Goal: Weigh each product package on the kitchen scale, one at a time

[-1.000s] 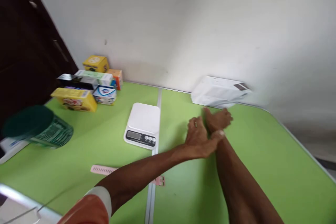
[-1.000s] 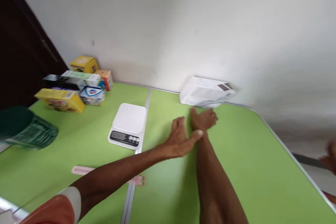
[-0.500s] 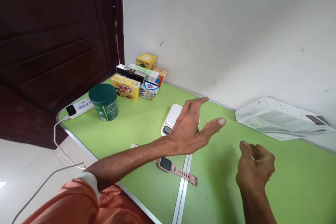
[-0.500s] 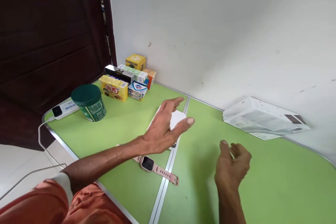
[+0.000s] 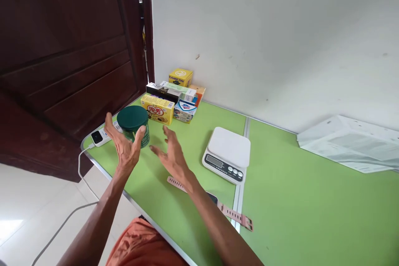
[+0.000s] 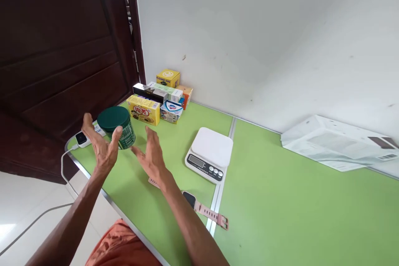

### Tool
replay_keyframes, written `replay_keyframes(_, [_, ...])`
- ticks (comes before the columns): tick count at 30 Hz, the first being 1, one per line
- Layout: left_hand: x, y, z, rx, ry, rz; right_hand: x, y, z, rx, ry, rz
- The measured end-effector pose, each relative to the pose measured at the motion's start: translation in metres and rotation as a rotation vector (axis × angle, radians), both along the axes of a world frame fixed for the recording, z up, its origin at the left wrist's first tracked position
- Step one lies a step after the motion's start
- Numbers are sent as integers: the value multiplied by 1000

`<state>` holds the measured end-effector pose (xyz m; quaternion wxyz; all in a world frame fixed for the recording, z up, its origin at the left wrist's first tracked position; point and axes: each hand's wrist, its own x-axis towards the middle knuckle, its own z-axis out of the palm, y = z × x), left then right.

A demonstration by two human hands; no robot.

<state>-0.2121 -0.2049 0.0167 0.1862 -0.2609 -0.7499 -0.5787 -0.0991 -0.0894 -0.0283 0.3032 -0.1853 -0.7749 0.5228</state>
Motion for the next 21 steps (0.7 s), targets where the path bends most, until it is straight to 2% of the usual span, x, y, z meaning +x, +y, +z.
replay_keyframes(4, [-20, -3, -41, -45, -302, -58, -48, -12, -18, 25, -135, 82])
replay_keyframes(6, [-28, 0, -51, -72, -400, -69, -62, -19, -24, 40, -166, 98])
replay_keyframes(8, [-32, 3, -53, -91, -450, -40, -70, -24, -29, 43, -174, 51])
replay_keyframes(11, [-24, 7, -49, -80, -430, -17, -67, -25, -36, 81, -120, -65])
replay_keyframes(14, [-2, 16, -36, -38, -353, -80, -44, -15, -31, 165, -4, -152])
replay_keyframes(17, [28, 37, -17, -19, -298, -224, -4, 2, -11, 197, 108, -255])
replay_keyframes(21, [71, 85, 6, -24, -283, -502, 60, 34, 16, 236, 125, -501])
